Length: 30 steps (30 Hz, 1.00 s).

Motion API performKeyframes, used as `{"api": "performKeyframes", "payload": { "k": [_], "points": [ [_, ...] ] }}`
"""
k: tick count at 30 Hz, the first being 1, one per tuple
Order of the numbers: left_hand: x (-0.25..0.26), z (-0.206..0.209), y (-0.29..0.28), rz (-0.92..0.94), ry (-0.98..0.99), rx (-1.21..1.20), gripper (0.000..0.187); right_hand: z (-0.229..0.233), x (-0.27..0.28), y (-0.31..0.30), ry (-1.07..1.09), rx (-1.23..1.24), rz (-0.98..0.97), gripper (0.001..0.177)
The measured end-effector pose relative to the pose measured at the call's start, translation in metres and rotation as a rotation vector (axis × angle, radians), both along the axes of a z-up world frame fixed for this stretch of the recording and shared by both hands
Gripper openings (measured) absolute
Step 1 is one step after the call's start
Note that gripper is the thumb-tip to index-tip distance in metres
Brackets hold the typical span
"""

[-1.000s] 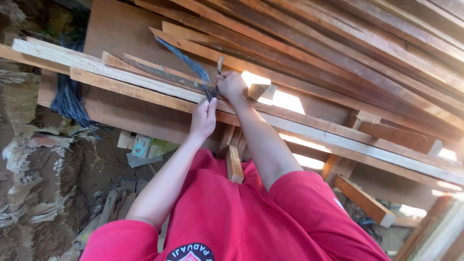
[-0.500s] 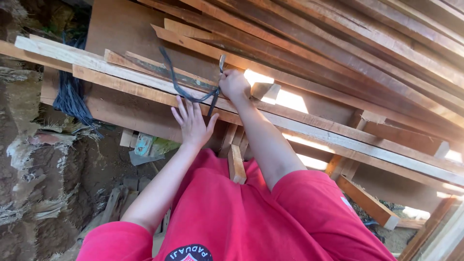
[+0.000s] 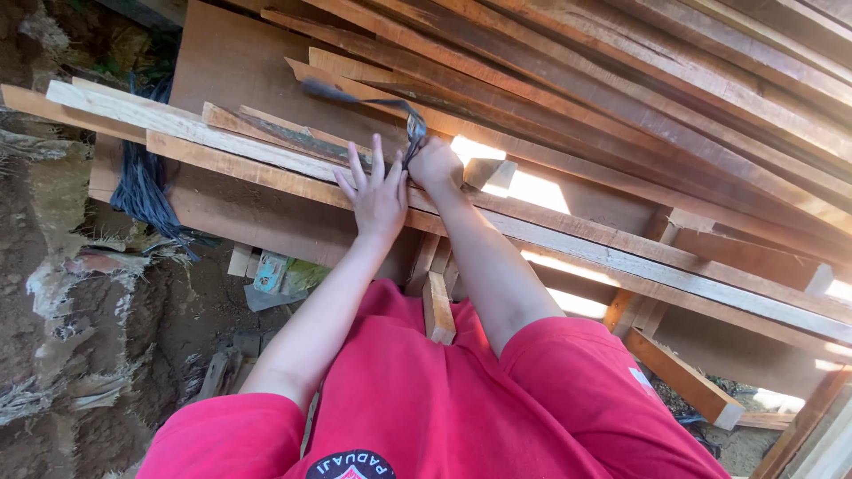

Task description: Bundling several pieces of thin wood together using black plastic ties.

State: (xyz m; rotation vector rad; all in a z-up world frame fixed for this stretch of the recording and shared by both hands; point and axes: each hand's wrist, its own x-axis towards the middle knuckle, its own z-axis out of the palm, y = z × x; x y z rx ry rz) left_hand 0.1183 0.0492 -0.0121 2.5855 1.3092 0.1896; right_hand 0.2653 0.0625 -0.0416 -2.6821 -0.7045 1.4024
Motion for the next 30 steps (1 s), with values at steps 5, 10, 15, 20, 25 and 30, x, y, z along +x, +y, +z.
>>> {"api": "performKeyframes", "payload": {
  "k": [5,10,15,20,25,30],
  "points": [
    [-0.009,-0.027,0.022,-0.049,-0.102,-0.011,0.03,0.025,0.001,-0.003,0.057,0.087,-0.004,0.035],
    [-0.009,-0.025,0.025,-0.056,-0.282,-0.119,0.033,0.019,0.003,-0.003,0.05,0.115,-0.016,0.03],
    [-0.01,0.004,0.019,-0.154,-0.38,-0.197,0.039,0.005,0.003,-0.003,-0.015,0.071,0.052,0.031],
    [-0.008,-0.001,0.0,-0.113,-0.359,-0.123,0.041,-0.008,0.003,-0.001,0.009,0.106,-0.092,0.03],
    [-0.011,0.002,0.002,-0.132,-0.37,-0.119,0.039,-0.023,-0.005,0.013,-0.068,-0.071,-0.211,0.036],
    [-0.007,0.01,0.004,-0.138,-0.414,-0.171,0.04,-0.049,0.004,-0.009,0.008,0.186,-0.15,0.024]
  ]
}}
